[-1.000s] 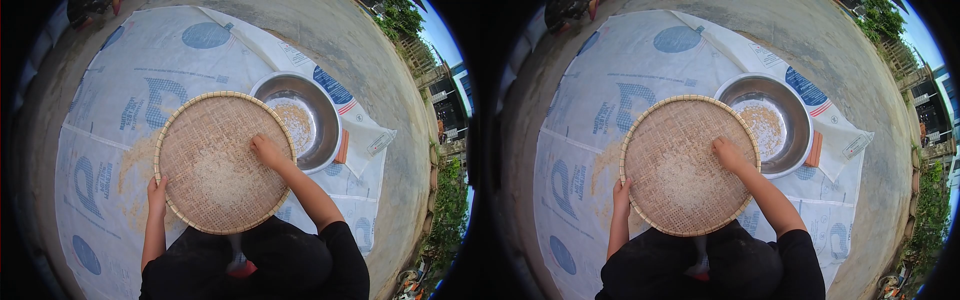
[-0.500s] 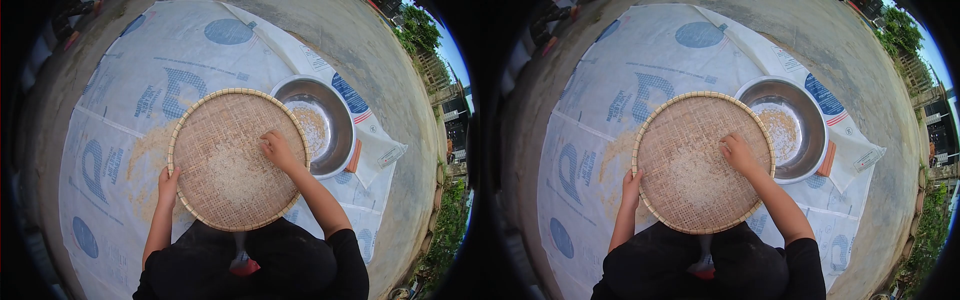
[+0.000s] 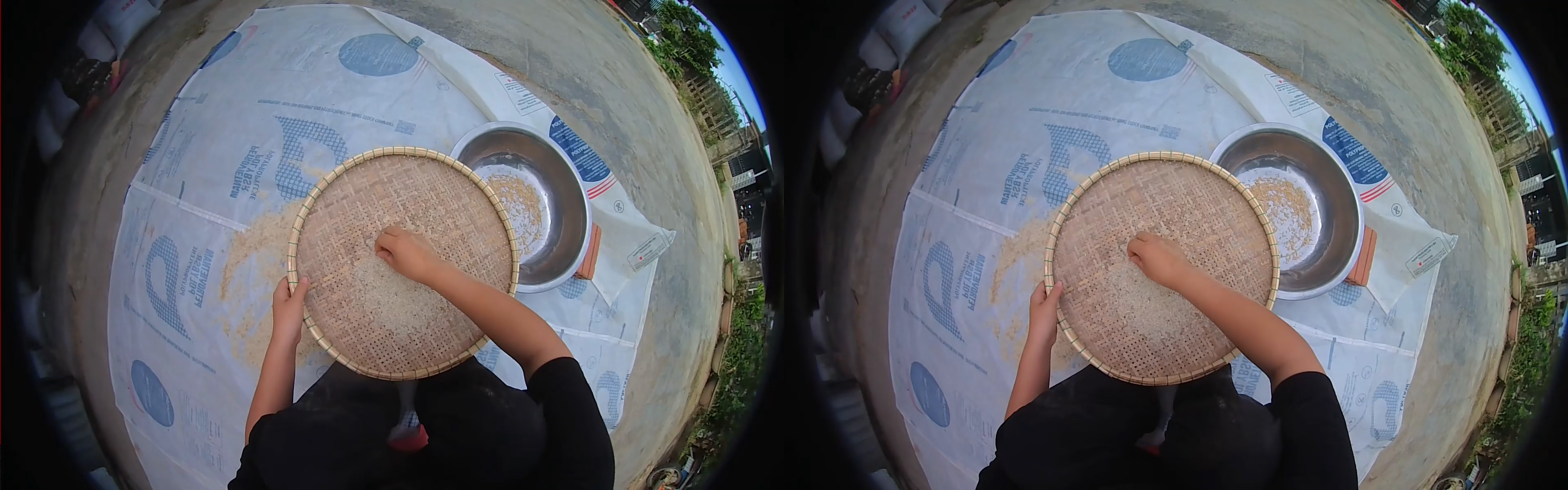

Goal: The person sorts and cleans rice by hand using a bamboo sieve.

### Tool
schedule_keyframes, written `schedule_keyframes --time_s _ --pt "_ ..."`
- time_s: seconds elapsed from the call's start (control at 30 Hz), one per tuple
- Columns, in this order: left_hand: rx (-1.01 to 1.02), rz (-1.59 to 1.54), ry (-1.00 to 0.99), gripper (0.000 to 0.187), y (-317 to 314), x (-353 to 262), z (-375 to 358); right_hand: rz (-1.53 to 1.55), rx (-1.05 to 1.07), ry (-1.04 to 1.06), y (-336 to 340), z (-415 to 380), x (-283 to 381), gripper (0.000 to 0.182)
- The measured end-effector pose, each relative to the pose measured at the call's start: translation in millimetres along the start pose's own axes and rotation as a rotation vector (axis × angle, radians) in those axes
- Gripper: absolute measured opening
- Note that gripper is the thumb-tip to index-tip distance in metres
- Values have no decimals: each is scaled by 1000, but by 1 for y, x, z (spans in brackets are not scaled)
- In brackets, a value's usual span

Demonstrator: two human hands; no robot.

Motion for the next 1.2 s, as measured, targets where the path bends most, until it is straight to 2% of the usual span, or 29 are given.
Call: schedule_keyframes --time_s 0.3,0.4,0.47,0.5,0.53,0.57,0.6,0.67,0.77,0.83,0.87,0.93,1.07,1.13,1.17,1.2 --pt "-5 -31 1 21 -1 2 1 -69 12 -72 11 -6 2 6" --pt "8 -14 12 23 -1 0 0 -2 -97 -56 23 -10 -9 8" --pt "2 -12 12 23 0 -2 0 176 -223 -74 50 -19 -23 8" --pt "7 -8 7 23 0 -3 0 228 -390 -45 66 -24 -39 7" --pt "9 -7 3 22 0 -3 -1 242 -517 -191 86 -32 -58 6" --pt "2 -18 5 22 0 -3 -1 277 -729 -339 104 -42 -80 8" --pt "1 -22 14 23 0 -3 -1 269 -876 -492 118 -53 -110 16" --pt "0 -34 19 23 0 -1 -1 118 -951 -692 131 -80 -159 32" --pt "-2 -11 41 28 1 7 1 151 -873 -754 119 -98 -165 33" --pt "3 -22 27 29 2 10 1 214 -483 -758 101 -97 -152 35" --pt "-3 -20 27 29 2 9 1 216 -479 -754 93 -95 -148 35" --pt "5 47 14 29 1 6 -1 6 -546 -682 75 -90 -150 39" --pt "20 186 31 30 2 -5 1 24 -478 -770 72 -85 -155 36" --pt "-262 936 -849 30 -4 -17 -1 32 -486 -762 72 -86 -156 36" --pt "-258 943 -855 30 -6 -29 0 27 -494 -751 72 -86 -156 36" --pt "-159 962 -872 27 -10 -50 2 34 -495 -754 73 -86 -154 36"
Point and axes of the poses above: each hand's wrist, its own z-axis towards the middle knuckle, its own y-axis out of the back of the hand, x = y × z, the point moved 1 cm from there along z, towards the middle knuckle, and after that the axes turned 13 degrees about -y, right-handed, at the moved point
